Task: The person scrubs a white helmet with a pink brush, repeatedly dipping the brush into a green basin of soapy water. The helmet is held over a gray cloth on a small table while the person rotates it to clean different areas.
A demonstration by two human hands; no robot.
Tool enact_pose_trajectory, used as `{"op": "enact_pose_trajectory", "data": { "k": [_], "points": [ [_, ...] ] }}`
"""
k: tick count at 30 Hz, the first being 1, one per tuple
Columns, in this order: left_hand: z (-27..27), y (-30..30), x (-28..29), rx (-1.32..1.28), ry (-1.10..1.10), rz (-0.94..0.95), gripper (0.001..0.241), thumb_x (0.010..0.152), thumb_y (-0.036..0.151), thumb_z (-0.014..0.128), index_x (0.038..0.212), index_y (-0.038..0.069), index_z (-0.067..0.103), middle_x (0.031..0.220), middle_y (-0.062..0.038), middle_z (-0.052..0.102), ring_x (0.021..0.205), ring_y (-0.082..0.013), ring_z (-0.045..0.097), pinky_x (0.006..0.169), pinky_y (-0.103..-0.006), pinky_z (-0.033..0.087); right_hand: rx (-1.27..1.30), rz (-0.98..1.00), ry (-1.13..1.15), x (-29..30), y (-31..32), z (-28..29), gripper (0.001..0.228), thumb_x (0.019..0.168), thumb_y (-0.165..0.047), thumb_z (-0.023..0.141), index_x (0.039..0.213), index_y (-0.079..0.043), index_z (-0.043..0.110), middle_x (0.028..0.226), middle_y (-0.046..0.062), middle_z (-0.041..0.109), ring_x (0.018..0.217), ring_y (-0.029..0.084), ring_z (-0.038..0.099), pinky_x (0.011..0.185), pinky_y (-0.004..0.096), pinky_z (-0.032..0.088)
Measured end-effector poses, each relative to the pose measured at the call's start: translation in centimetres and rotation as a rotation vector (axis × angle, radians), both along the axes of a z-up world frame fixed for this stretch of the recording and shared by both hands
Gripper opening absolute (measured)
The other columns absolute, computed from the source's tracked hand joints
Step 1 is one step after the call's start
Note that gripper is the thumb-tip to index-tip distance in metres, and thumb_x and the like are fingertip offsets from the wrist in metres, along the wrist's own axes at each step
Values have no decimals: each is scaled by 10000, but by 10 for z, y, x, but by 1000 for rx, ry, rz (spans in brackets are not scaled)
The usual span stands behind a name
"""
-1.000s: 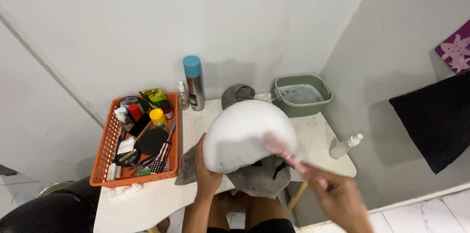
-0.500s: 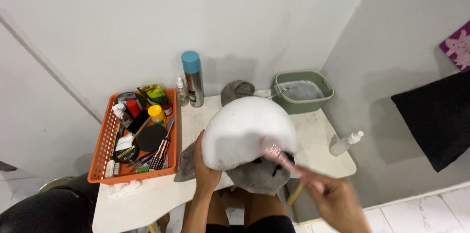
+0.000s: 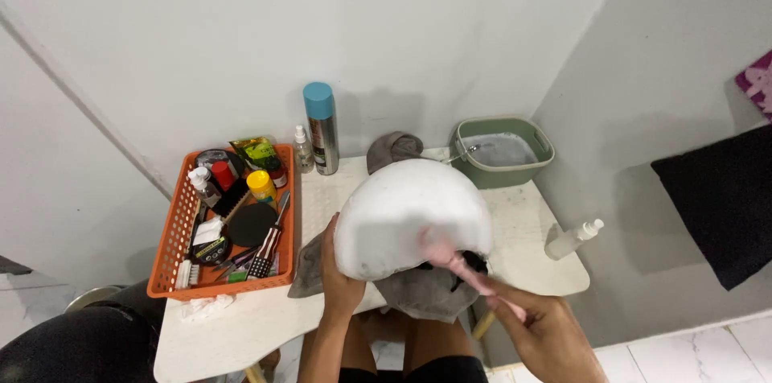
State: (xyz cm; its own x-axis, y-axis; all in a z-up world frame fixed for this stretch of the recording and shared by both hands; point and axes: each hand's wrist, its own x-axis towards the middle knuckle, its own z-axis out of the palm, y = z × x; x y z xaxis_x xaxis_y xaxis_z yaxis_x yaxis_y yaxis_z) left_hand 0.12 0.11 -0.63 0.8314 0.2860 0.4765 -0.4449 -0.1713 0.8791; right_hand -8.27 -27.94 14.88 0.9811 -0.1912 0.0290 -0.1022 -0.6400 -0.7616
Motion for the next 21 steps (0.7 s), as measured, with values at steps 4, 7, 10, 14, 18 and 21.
{"op": "enact_pose_trajectory", "data": {
  "k": [4, 7, 10, 14, 18, 21],
  "points": [
    [4, -2, -3, -1, 31, 7, 904, 841, 174, 796, 1592, 99, 299, 1614, -127, 404, 1491, -308, 379, 1208, -530, 335, -117, 1, 3, 6, 1, 12, 322, 922, -320, 619, 1199, -278, 778, 961, 39, 806, 683, 139, 548, 586, 295, 563],
    [2, -1, 1, 10, -8, 10, 928, 828, 172, 817, 1592, 92, 296, 1619, -133, 398, 1495, -317, 375, 1208, -534, 341, -80, 46, 104, 4, 11, 23, 381, 925, -275, 624, 1264, -363, 773, 987, -21, 811, 801, 84, 481, 712, 266, 461],
    [0, 0, 1, 29, -39, 7, 903, 849, 185, 798, 1590, 75, 294, 1616, -149, 401, 1498, -325, 378, 1212, -529, 340, -17, 49, 167, 5, 9, 24, 375, 912, -252, 637, 1221, -374, 812, 1297, -99, 773, 861, 95, 551, 768, 287, 476],
    [5, 0, -2, 15, 1, 5, 896, 847, 145, 786, 1593, 85, 294, 1627, -143, 393, 1517, -327, 352, 1235, -537, 303, -140, -137, 94, 9, -1, 8, 357, 913, -365, 661, 1234, -414, 809, 472, 5, 460, 464, 124, 258, 467, 268, 359],
    [1, 0, 0, 26, -35, 3, 963, 790, 124, 849, 1585, 76, 308, 1619, -157, 401, 1509, -339, 367, 1210, -535, 346, 53, 271, 203, 2, 13, 27, 419, 894, -198, 695, 1272, -345, 799, 1392, -73, 747, 1345, 102, 683, 1194, 317, 464],
    [5, -1, -1, 10, -16, 14, 899, 840, 157, 799, 1588, 87, 306, 1610, -142, 413, 1500, -323, 372, 1217, -535, 328, -229, -207, 112, 9, 2, 20, 367, 927, -436, 611, 1254, -442, 777, 501, 34, 319, 515, 176, 327, 574, 311, 418]
  ]
}}
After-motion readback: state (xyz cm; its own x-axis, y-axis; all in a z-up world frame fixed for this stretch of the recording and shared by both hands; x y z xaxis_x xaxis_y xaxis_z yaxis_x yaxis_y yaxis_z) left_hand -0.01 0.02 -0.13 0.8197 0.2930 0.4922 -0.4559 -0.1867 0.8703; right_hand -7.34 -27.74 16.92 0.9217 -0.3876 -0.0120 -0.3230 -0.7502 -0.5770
